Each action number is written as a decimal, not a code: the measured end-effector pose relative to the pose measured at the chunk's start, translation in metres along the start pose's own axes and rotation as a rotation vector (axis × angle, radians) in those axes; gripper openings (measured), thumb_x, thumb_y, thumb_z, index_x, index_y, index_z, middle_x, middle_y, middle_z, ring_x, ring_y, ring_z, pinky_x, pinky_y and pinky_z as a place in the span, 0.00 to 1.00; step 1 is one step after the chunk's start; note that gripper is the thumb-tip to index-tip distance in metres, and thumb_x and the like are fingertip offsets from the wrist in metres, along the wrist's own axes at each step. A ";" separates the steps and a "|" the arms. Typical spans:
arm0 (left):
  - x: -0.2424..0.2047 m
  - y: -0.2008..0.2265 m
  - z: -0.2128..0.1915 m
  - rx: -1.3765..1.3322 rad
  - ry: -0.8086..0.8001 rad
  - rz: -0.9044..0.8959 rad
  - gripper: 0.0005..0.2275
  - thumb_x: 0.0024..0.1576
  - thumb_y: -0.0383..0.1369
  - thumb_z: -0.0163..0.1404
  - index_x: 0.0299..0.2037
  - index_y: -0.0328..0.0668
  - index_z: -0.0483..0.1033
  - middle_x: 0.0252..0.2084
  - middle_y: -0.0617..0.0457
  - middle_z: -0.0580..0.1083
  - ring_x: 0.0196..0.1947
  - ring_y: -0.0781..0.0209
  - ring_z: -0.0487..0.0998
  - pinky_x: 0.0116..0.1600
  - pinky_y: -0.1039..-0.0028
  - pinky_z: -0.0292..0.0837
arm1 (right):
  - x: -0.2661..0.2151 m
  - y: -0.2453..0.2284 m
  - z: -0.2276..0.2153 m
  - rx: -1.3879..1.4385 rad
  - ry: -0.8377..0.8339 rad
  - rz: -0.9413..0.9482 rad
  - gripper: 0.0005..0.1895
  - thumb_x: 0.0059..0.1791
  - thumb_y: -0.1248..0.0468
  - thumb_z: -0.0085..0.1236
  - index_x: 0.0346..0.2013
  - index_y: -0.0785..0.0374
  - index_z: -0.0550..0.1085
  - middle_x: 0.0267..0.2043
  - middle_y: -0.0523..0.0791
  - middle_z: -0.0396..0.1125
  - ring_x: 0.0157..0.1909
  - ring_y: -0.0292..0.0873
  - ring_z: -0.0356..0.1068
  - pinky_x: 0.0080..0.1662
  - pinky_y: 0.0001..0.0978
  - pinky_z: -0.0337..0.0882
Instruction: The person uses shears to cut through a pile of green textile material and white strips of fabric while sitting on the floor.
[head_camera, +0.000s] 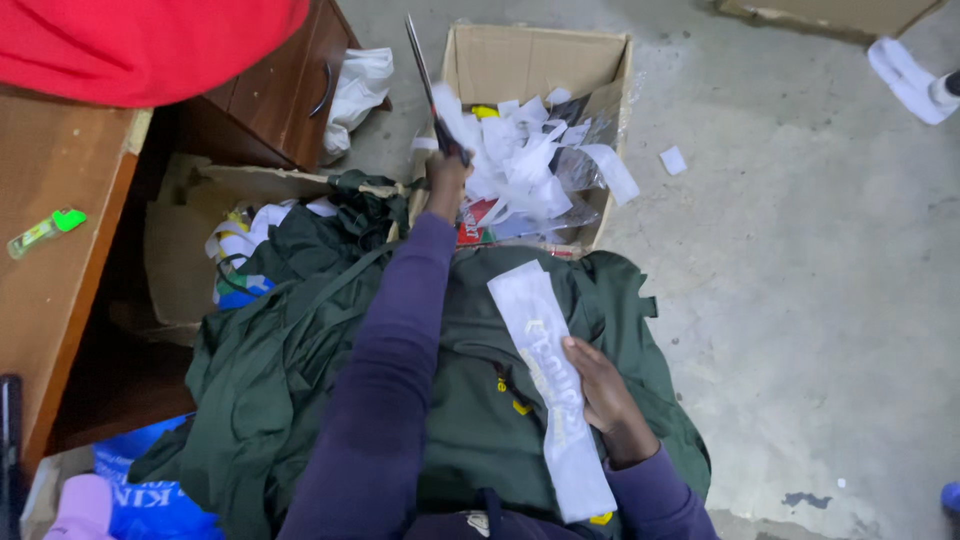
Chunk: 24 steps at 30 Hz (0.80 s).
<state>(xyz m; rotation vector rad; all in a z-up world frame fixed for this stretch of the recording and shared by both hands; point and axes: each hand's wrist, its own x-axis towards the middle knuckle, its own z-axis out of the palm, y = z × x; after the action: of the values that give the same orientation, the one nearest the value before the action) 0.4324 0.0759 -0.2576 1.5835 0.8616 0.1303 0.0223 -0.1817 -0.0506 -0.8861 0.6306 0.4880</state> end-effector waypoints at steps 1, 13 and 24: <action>-0.003 -0.001 -0.004 -0.007 0.001 0.002 0.15 0.33 0.29 0.73 0.31 0.44 0.84 0.22 0.52 0.76 0.25 0.54 0.82 0.27 0.65 0.75 | 0.006 0.003 -0.008 -0.005 -0.002 -0.004 0.18 0.55 0.57 0.55 0.53 0.66 0.74 0.38 0.57 0.75 0.35 0.55 0.78 0.40 0.51 0.78; -0.293 0.126 -0.166 0.123 -1.026 0.053 0.18 0.56 0.24 0.53 0.57 0.25 0.71 0.47 0.46 0.73 0.46 0.55 0.79 0.50 0.72 0.79 | -0.010 -0.013 0.010 -0.102 -0.001 -0.189 0.14 0.56 0.58 0.54 0.52 0.64 0.72 0.34 0.50 0.74 0.32 0.46 0.78 0.36 0.37 0.78; -0.340 0.092 -0.195 -0.268 -0.771 0.229 0.18 0.40 0.24 0.70 0.39 0.35 0.77 0.29 0.59 0.69 0.34 0.69 0.74 0.36 0.84 0.73 | -0.133 0.007 -0.025 -1.254 0.326 -0.041 0.40 0.38 0.47 0.76 0.62 0.48 0.68 0.44 0.50 0.80 0.49 0.58 0.79 0.51 0.52 0.77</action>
<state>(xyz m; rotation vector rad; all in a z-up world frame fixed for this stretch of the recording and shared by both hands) 0.1257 0.0388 0.0001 1.3144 0.0562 -0.1911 -0.0852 -0.2166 0.0248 -2.1923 0.5634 0.7100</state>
